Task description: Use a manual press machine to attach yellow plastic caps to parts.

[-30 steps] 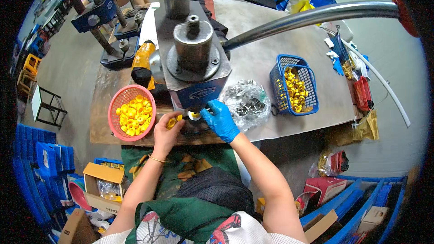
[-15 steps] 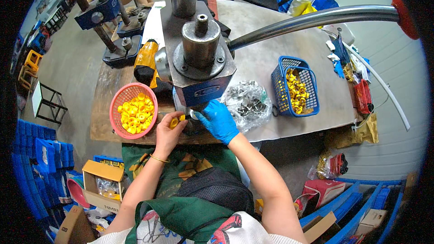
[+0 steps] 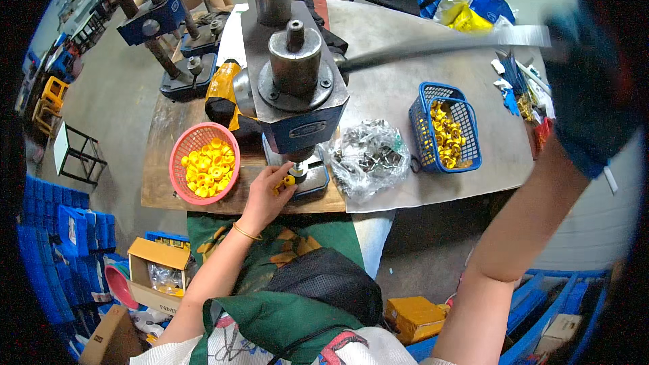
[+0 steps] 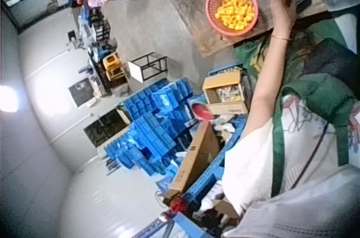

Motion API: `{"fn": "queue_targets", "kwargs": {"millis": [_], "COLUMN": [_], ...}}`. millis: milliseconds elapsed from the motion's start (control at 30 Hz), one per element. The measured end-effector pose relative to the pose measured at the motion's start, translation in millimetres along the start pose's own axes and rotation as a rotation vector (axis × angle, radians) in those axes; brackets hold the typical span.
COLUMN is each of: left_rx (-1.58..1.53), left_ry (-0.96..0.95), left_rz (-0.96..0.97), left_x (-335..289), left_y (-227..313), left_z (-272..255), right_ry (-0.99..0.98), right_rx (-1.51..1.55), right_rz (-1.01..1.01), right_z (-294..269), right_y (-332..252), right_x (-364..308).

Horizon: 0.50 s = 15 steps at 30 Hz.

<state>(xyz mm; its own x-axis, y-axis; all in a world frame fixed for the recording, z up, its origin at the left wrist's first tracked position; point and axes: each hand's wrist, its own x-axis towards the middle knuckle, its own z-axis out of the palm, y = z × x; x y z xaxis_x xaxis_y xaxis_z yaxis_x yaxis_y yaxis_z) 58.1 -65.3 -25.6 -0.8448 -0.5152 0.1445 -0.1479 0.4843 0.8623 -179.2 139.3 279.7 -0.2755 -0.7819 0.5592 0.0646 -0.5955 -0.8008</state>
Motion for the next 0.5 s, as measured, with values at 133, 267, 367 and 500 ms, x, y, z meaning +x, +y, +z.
{"fn": "queue_targets", "kwargs": {"millis": [133,267,367,500], "left_rx": [-0.102,-0.087,-0.529,-0.949], "left_ry": [0.071,0.163,0.076,0.053], "left_rz": [-0.044,-0.051,-0.446,-0.567], "left_x": [1.4,-0.9,3.3,5.4], "left_y": [-8.1,-26.6,-22.2,-11.4], "left_z": [3.0,5.4,3.8,-3.2], "right_ry": [0.076,-0.065,0.036,0.143], "right_rx": [-0.715,-0.849,-0.82,-0.631], "right_rz": [0.251,0.922,0.877,0.348], "right_z": [38.0,56.6,49.3,73.0], "right_y": [-22.5,65.7,85.3,24.2], "right_x": [-65.5,-122.2,-124.4,-94.3]}}
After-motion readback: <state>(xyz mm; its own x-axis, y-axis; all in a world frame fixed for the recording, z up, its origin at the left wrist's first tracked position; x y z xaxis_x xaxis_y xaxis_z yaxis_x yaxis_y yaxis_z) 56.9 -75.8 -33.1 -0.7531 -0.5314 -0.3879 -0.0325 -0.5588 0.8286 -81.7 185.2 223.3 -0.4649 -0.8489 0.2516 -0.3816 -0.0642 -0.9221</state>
